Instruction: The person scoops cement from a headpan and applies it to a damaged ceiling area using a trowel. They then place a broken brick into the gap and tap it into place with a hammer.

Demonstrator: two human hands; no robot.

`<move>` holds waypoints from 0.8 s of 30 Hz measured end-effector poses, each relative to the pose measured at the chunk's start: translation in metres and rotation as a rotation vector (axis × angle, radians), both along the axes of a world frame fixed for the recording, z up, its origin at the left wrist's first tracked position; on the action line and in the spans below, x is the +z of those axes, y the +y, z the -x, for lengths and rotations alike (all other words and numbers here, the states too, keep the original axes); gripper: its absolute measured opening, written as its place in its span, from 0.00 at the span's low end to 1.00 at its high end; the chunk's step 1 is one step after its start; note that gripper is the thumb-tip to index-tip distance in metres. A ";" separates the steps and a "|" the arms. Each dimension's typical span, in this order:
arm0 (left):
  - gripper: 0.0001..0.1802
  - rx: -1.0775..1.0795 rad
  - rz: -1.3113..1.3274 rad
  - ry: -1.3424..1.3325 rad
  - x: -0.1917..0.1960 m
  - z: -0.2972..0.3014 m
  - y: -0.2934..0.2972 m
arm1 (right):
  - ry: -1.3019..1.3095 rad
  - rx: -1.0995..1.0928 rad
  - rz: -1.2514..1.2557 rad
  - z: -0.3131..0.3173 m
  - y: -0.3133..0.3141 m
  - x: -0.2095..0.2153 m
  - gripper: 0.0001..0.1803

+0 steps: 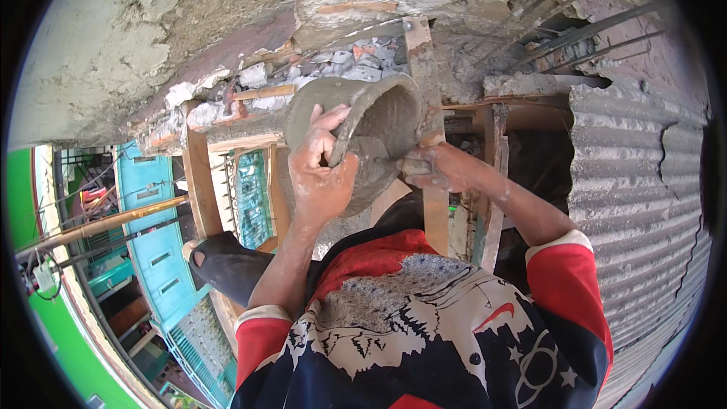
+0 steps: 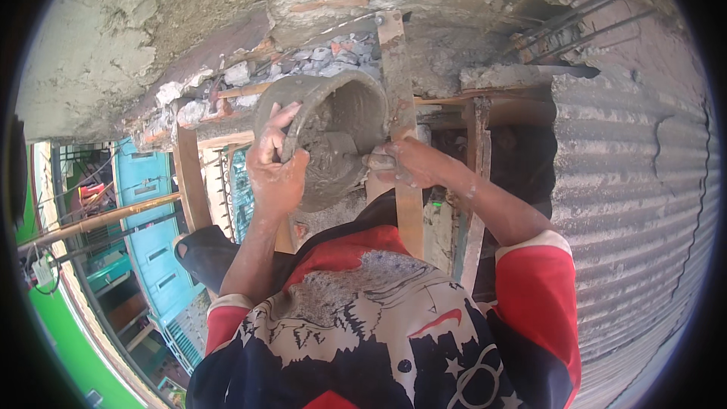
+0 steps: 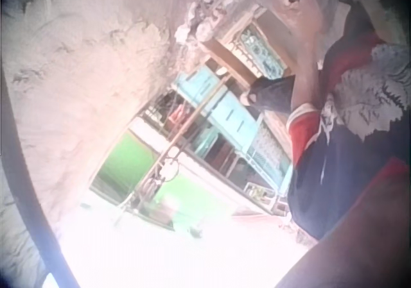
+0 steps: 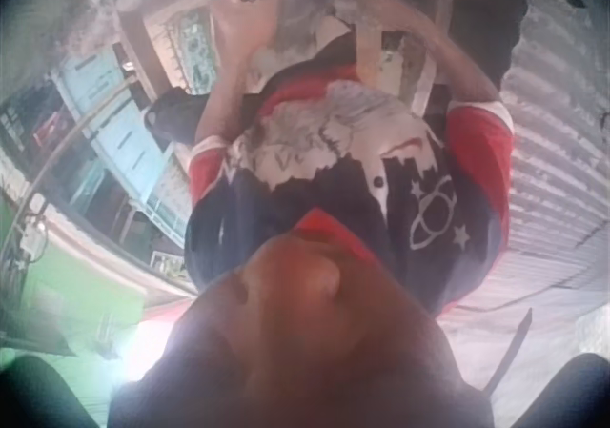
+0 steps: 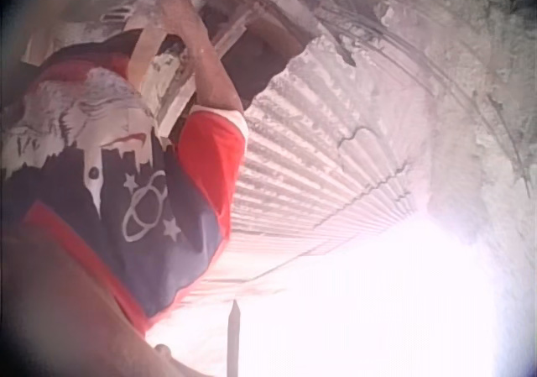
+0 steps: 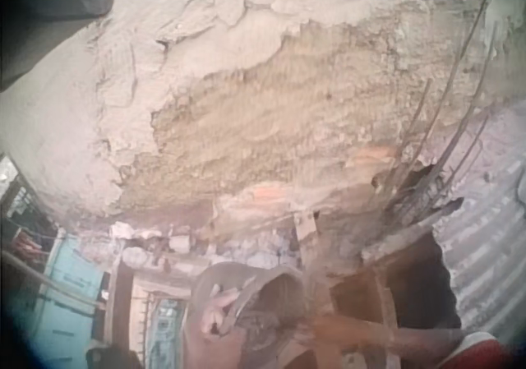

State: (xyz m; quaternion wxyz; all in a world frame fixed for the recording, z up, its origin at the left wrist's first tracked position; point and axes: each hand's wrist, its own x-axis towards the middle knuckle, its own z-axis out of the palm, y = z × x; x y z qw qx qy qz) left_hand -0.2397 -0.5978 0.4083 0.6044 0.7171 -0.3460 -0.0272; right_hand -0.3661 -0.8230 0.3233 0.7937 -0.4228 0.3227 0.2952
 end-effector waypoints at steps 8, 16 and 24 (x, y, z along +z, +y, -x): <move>0.09 0.250 0.298 0.539 -0.012 -0.007 0.011 | -0.478 0.520 0.610 0.019 0.001 0.057 0.26; 0.12 0.459 0.493 1.015 -0.027 0.013 0.019 | -0.322 0.475 0.537 0.052 -0.057 0.157 0.30; 0.11 0.524 0.365 0.863 -0.046 0.029 0.021 | -0.077 0.077 0.939 0.088 -0.152 0.213 0.28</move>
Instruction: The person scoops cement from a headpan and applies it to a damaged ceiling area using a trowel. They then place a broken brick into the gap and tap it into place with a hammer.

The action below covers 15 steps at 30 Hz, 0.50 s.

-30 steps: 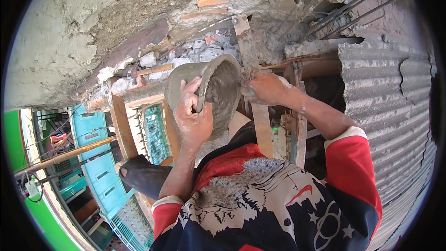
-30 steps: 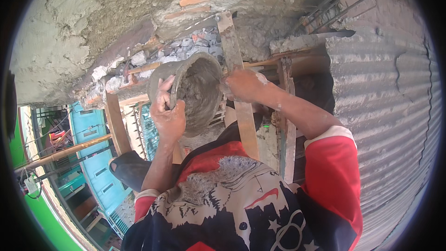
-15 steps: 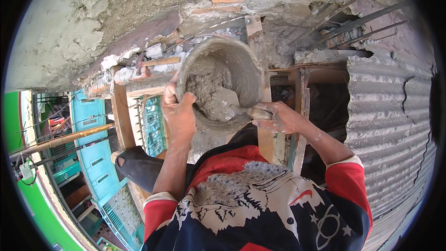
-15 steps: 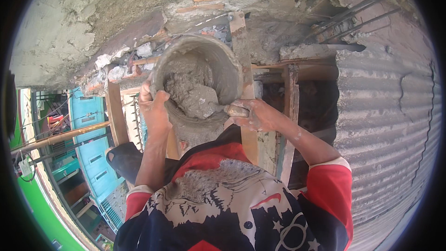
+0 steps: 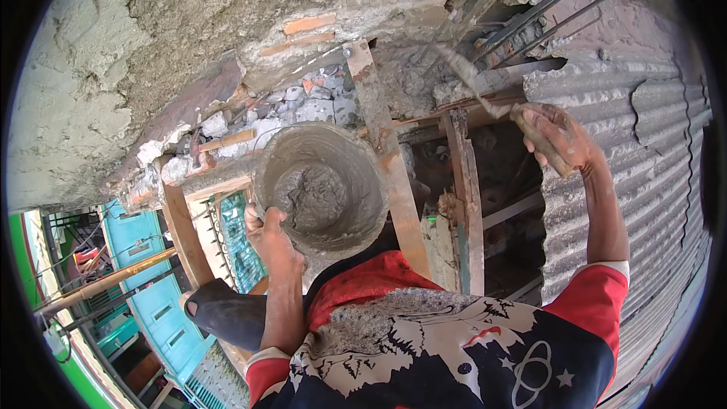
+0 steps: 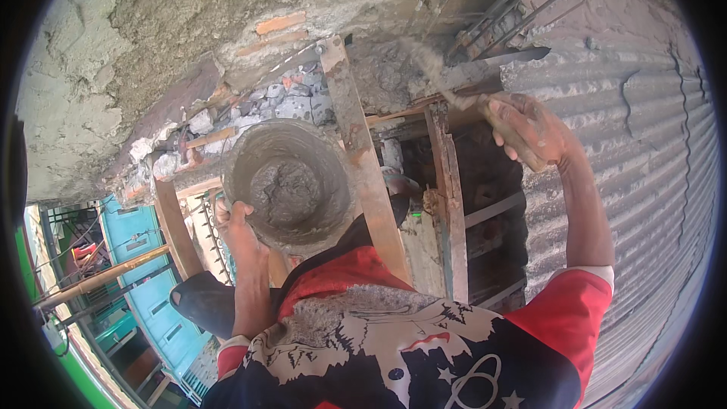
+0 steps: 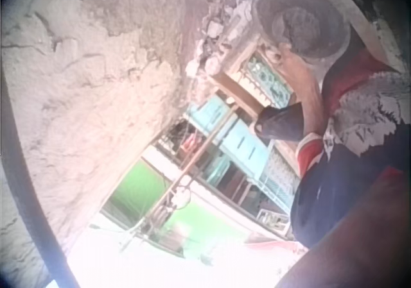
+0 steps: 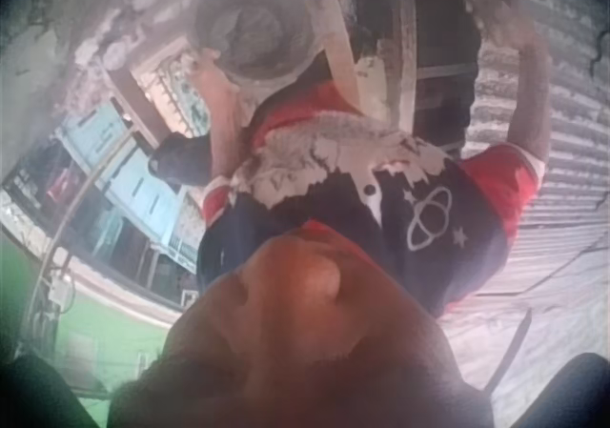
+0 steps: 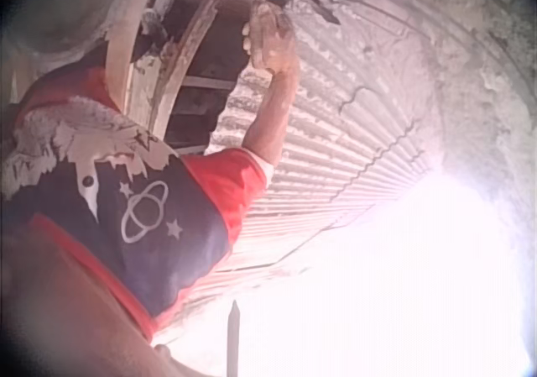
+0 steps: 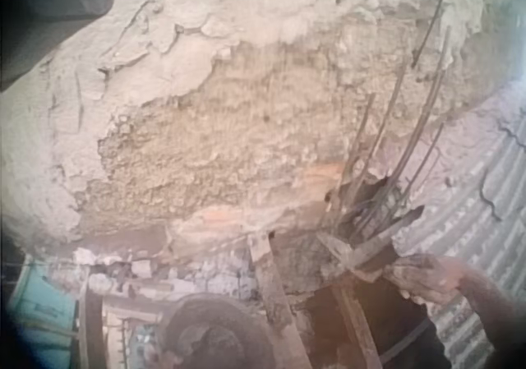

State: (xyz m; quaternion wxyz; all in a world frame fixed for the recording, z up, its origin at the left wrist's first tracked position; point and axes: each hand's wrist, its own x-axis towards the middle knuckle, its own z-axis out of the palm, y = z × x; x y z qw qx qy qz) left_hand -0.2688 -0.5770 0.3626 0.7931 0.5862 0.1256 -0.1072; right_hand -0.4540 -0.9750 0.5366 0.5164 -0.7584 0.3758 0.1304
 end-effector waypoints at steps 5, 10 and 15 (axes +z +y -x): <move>0.10 -0.035 -0.027 -0.044 0.011 -0.001 0.000 | -0.151 0.323 0.468 -0.017 0.048 0.008 0.26; 0.10 -0.155 -0.132 -0.208 0.005 -0.004 -0.009 | -0.424 0.852 0.831 -0.041 0.098 -0.075 0.22; 0.09 -0.328 -0.465 -0.699 0.022 0.005 -0.023 | -0.198 1.043 1.132 -0.103 0.154 -0.119 0.24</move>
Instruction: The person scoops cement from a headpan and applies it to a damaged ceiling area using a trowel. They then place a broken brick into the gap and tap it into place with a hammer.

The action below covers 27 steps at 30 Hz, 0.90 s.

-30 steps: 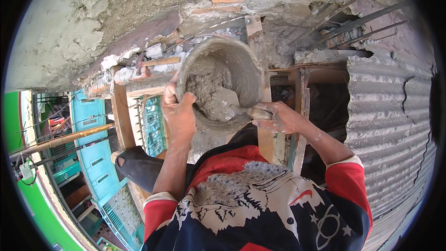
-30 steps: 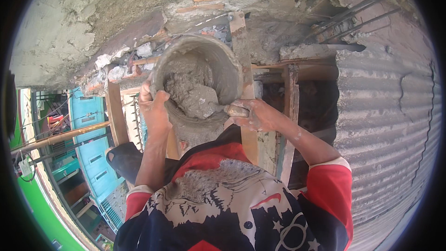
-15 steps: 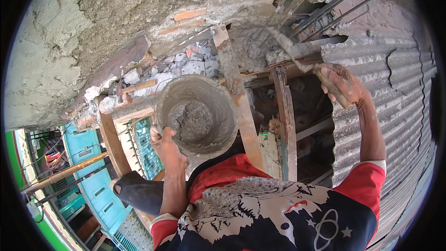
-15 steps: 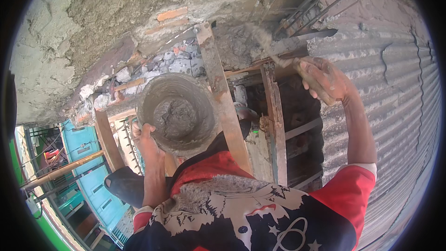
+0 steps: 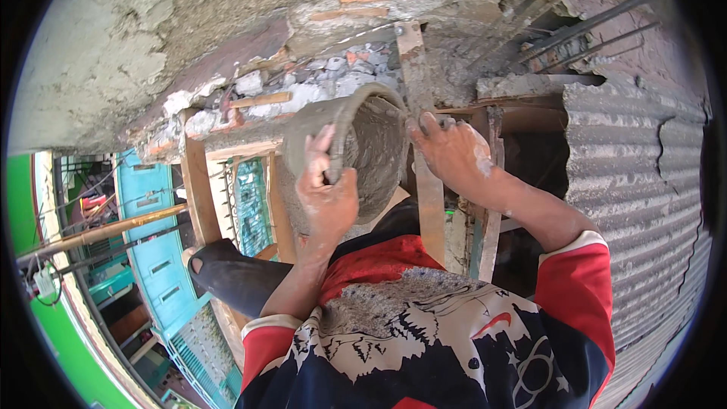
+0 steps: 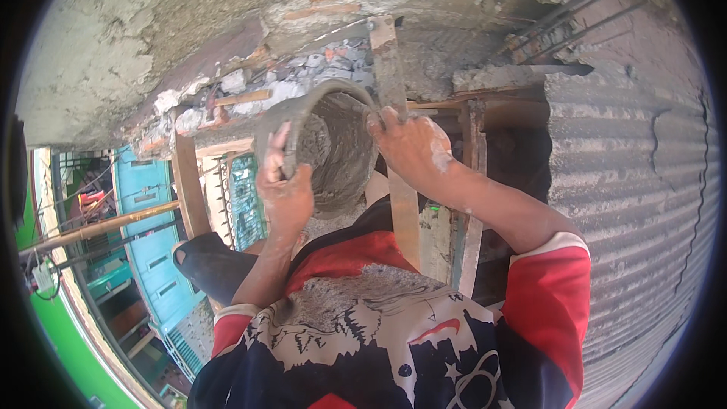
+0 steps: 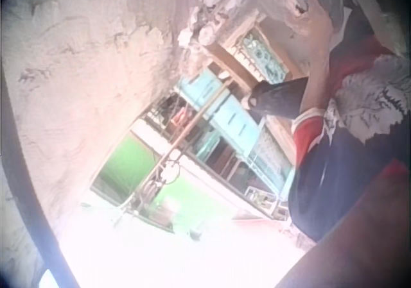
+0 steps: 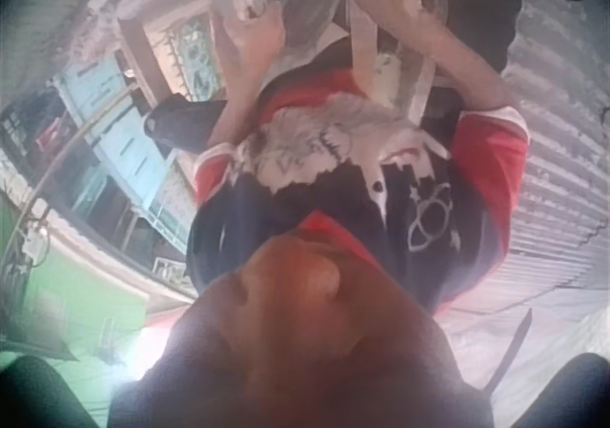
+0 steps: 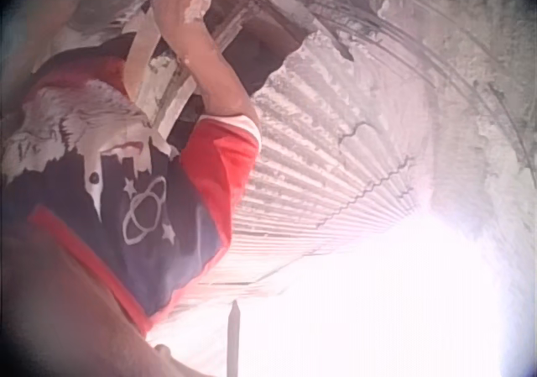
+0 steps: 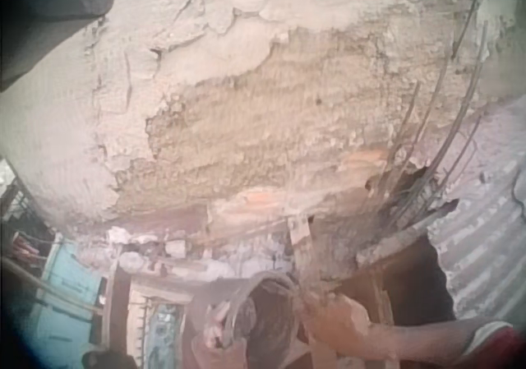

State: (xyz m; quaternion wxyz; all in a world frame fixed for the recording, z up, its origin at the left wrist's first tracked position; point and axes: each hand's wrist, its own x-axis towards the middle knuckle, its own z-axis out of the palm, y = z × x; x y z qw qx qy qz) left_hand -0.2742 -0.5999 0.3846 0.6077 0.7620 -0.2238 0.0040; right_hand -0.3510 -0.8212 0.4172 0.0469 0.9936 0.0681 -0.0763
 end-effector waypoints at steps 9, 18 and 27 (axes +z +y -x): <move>0.14 -0.182 0.064 -0.089 0.023 -0.030 0.016 | 0.241 -0.010 -0.471 -0.005 -0.009 -0.045 0.29; 0.11 -0.034 0.212 0.204 0.023 -0.041 0.020 | 0.460 -0.298 -1.269 0.034 0.000 -0.069 0.25; 0.11 0.244 0.642 0.728 -0.005 -0.032 0.015 | 0.440 -0.477 -1.186 0.067 -0.059 0.041 0.29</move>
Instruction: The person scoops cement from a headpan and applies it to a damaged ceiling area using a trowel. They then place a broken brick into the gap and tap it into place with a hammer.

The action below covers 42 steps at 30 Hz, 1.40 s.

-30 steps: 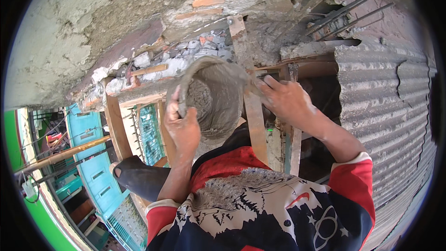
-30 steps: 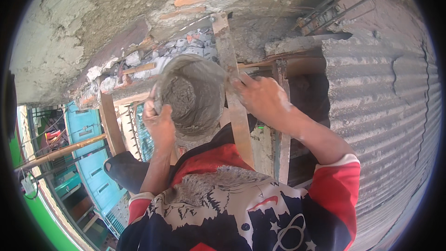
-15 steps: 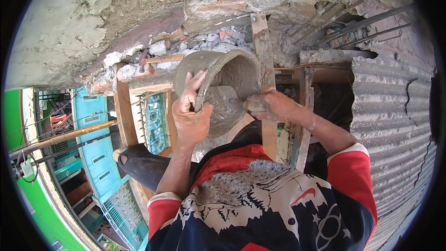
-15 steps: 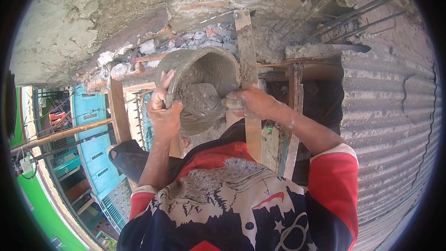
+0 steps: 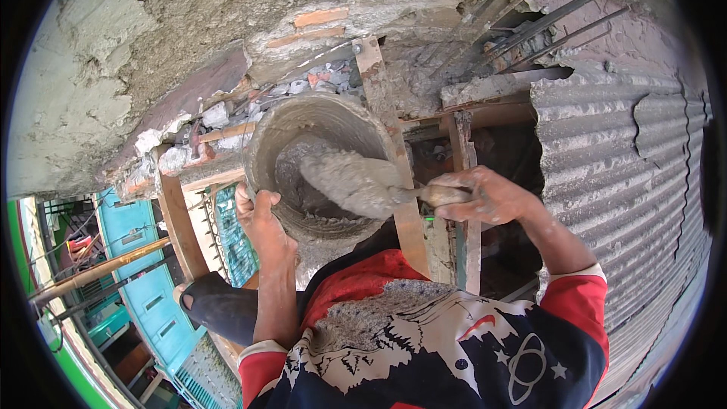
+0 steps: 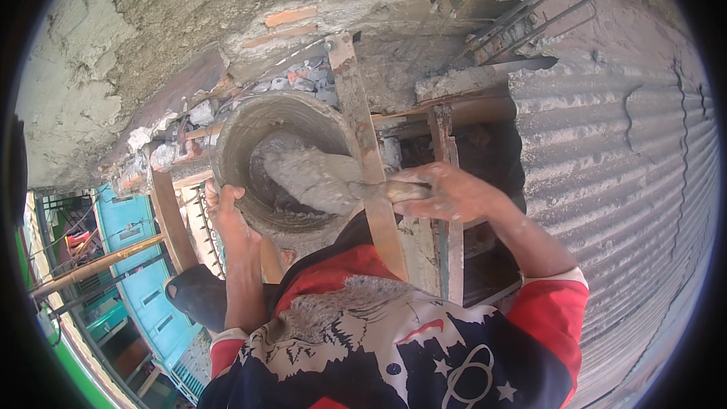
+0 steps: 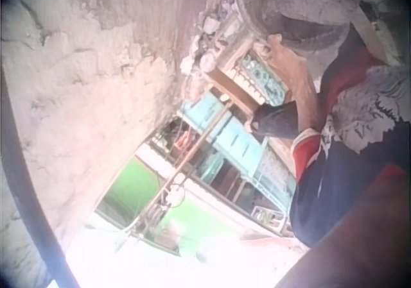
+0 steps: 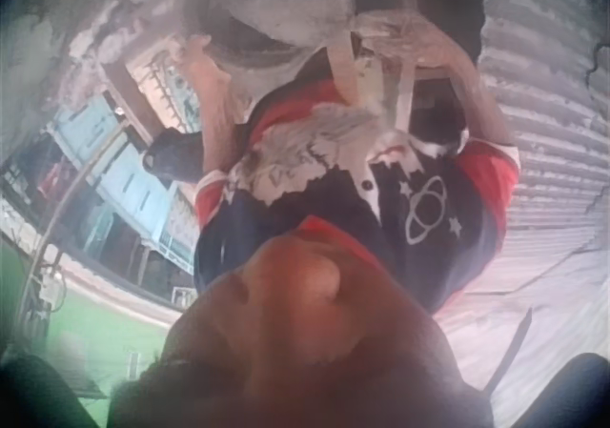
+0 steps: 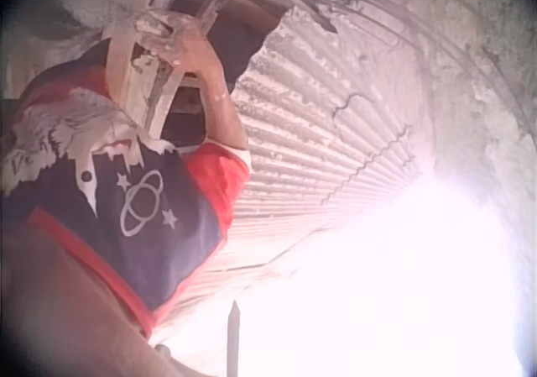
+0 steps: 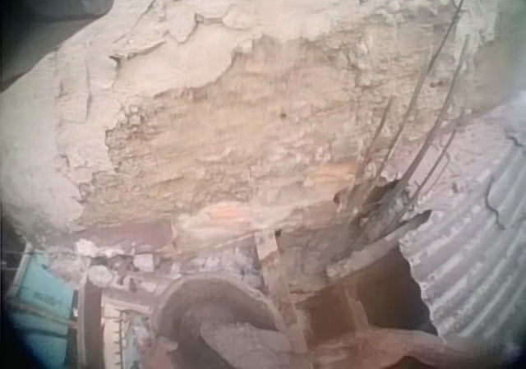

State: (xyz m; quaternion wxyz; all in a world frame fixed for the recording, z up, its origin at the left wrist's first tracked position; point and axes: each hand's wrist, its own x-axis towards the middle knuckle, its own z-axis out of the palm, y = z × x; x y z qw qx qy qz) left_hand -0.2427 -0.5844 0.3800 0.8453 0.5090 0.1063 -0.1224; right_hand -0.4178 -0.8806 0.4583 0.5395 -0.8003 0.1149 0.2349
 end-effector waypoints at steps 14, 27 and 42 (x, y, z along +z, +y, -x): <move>0.10 -0.016 -0.220 -0.073 0.004 0.013 -0.012 | -0.050 -0.250 0.548 0.018 -0.046 0.096 0.29; 0.08 -0.238 -0.541 -0.564 -0.007 0.010 -0.014 | -0.575 0.538 1.047 -0.047 0.068 -0.054 0.27; 0.13 -0.451 -0.529 -1.034 0.040 -0.004 -0.021 | -0.136 0.182 0.237 -0.048 0.036 -0.090 0.30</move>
